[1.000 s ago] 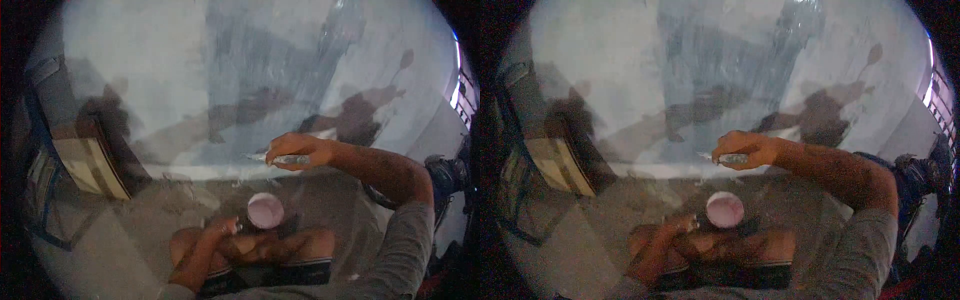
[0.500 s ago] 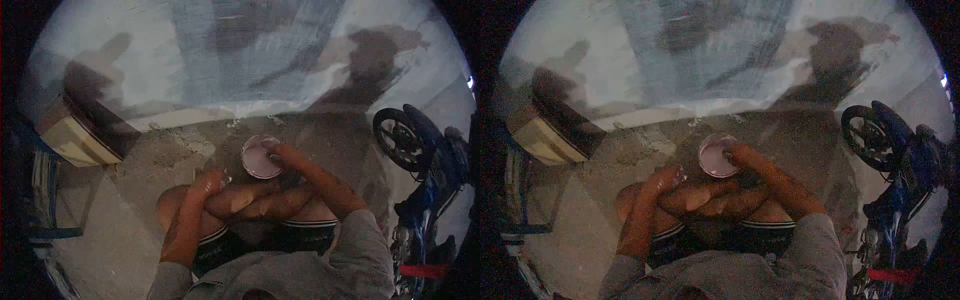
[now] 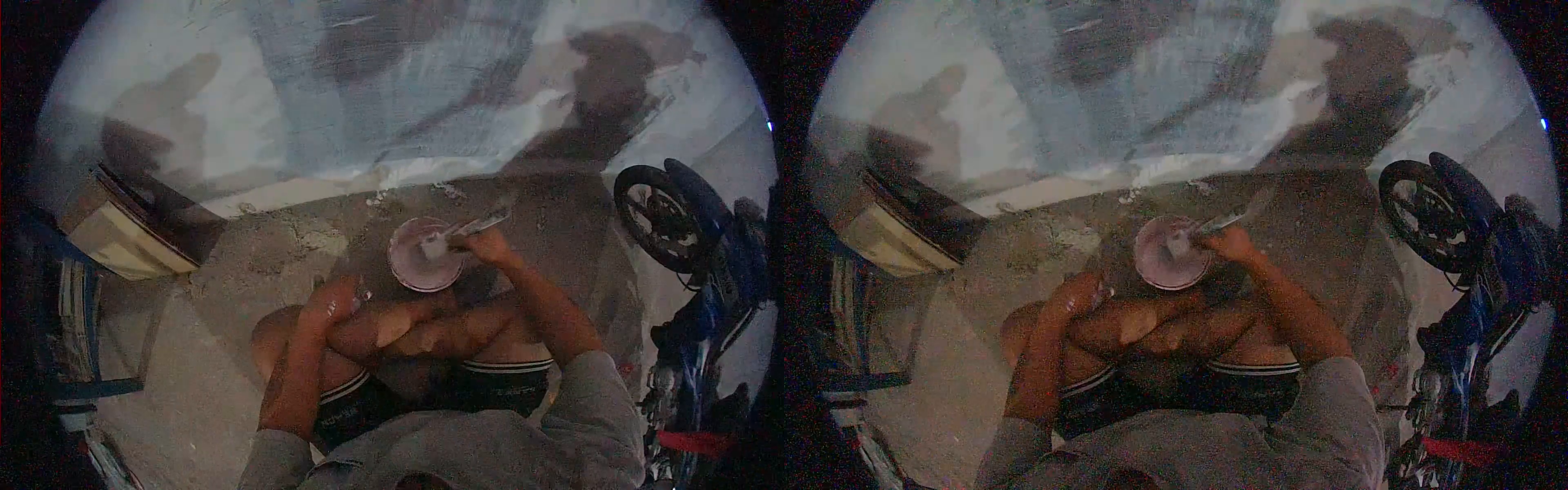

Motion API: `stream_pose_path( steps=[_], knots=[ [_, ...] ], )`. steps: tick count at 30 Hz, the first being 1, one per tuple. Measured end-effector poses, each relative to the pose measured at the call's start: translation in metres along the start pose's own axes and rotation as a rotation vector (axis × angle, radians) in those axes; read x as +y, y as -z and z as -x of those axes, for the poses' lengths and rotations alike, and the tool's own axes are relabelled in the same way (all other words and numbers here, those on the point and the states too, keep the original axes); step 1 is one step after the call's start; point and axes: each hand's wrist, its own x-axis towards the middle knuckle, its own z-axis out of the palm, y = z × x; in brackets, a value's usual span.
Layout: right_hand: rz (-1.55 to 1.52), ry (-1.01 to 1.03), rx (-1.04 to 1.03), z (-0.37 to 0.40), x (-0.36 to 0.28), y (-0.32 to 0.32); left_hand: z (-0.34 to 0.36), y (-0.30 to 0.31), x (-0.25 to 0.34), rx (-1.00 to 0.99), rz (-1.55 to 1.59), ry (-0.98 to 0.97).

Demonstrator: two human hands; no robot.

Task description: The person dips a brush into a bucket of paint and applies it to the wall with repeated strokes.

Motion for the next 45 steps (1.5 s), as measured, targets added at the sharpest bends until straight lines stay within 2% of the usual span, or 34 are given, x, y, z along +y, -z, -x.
stream_pose_path(
  steps=[2, 3, 5, 6, 8, 9, 11, 15, 17, 18, 19, 21, 23, 27, 29, 30, 32, 33, 35, 36, 38, 39, 41, 43, 44, 45],
  knots=[
    [-0.367, 0.016, 0.111, 0.008, -0.001, 0.01, -0.006, -0.009, -0.008, 0.052, -0.048, -0.008],
    [-0.366, 0.016, 0.113, 0.011, -0.001, 0.016, -0.008, -0.014, -0.011, 0.052, -0.049, -0.011],
    [-0.593, -0.097, 0.173, 0.016, -0.001, 0.025, 0.005, -0.006, -0.001, 0.144, 0.054, -0.044],
    [-0.589, -0.097, 0.177, 0.019, 0.0, 0.027, -0.001, -0.012, -0.006, 0.146, 0.055, -0.049],
    [-0.509, -0.118, 0.358, 0.025, 0.002, 0.031, -0.009, -0.015, -0.012, 0.115, -0.06, -0.1],
    [-0.509, -0.119, 0.362, 0.028, 0.005, 0.035, -0.01, -0.017, -0.015, 0.114, -0.063, -0.103],
    [-0.264, -0.035, 0.255, 0.032, 0.009, 0.045, 0.006, 0.004, 0.001, 0.03, -0.03, -0.069],
    [-0.307, -0.083, 0.263, 0.05, 0.006, 0.055, 0.008, 0.002, 0.004, 0.048, -0.051, -0.07],
    [-0.584, -0.058, 0.278, 0.049, 0.026, 0.058, 0.014, 0.001, 0.007, 0.077, -0.047, -0.069],
    [-0.587, -0.057, 0.28, 0.048, 0.036, 0.061, 0.011, -0.001, 0.005, 0.077, -0.051, -0.069],
    [-0.389, 0.002, 0.289, 0.046, 0.049, 0.067, 0.006, -0.004, 0.0, 0.079, -0.026, -0.075],
    [-0.192, 0.06, 0.298, 0.047, 0.045, 0.074, -0.004, -0.012, -0.011, 0.081, -0.004, -0.081],
    [-0.351, -0.14, 0.251, 0.059, 0.012, 0.087, -0.008, -0.019, -0.016, 0.143, 0.054, -0.078],
    [-0.413, -0.096, 0.37, 0.059, 0.003, 0.098, -0.015, -0.02, -0.027, 0.097, 0.2, -0.15],
    [-0.492, 0.004, 0.48, 0.06, -0.012, 0.099, -0.017, -0.025, -0.028, 0.231, 0.088, -0.181],
    [-0.492, 0.009, 0.486, 0.062, -0.019, 0.099, -0.018, -0.027, -0.028, 0.235, 0.084, -0.185],
    [-0.208, 0.029, 0.55, 0.067, -0.039, 0.101, -0.014, -0.023, -0.021, 0.222, -0.083, -0.12],
    [-0.21, 0.034, 0.557, 0.065, -0.038, 0.103, -0.012, -0.02, -0.02, 0.228, -0.089, -0.123],
    [0.099, 0.338, 0.497, 0.057, -0.037, 0.107, -0.006, -0.014, -0.017, 0.14, -0.033, -0.143],
    [0.098, 0.342, 0.5, 0.051, -0.038, 0.115, -0.003, -0.012, -0.014, 0.144, -0.037, -0.142],
    [0.467, 0.706, 0.268, 0.04, -0.054, 0.143, 0.005, -0.004, 0.002, 0.118, 0.082, 0.002],
    [0.469, 0.708, 0.27, 0.039, -0.066, 0.157, 0.002, -0.007, 0.0, 0.122, 0.081, 0.0],
    [0.777, 0.806, 0.282, 0.043, -0.114, 0.188, -0.009, -0.019, -0.009, 0.218, 0.046, 0.002],
    [0.998, 0.552, 0.277, 0.023, -0.131, 0.23, -0.017, -0.019, -0.018, 0.171, 0.024, -0.017],
    [0.718, 0.744, 0.272, 0.023, -0.148, 0.253, -0.019, -0.019, -0.021, 0.117, 0.002, -0.033],
    [0.774, 0.818, 0.368, 0.016, -0.16, 0.281, -0.02, -0.02, -0.023, 0.12, 0.002, -0.033]
  ],
)
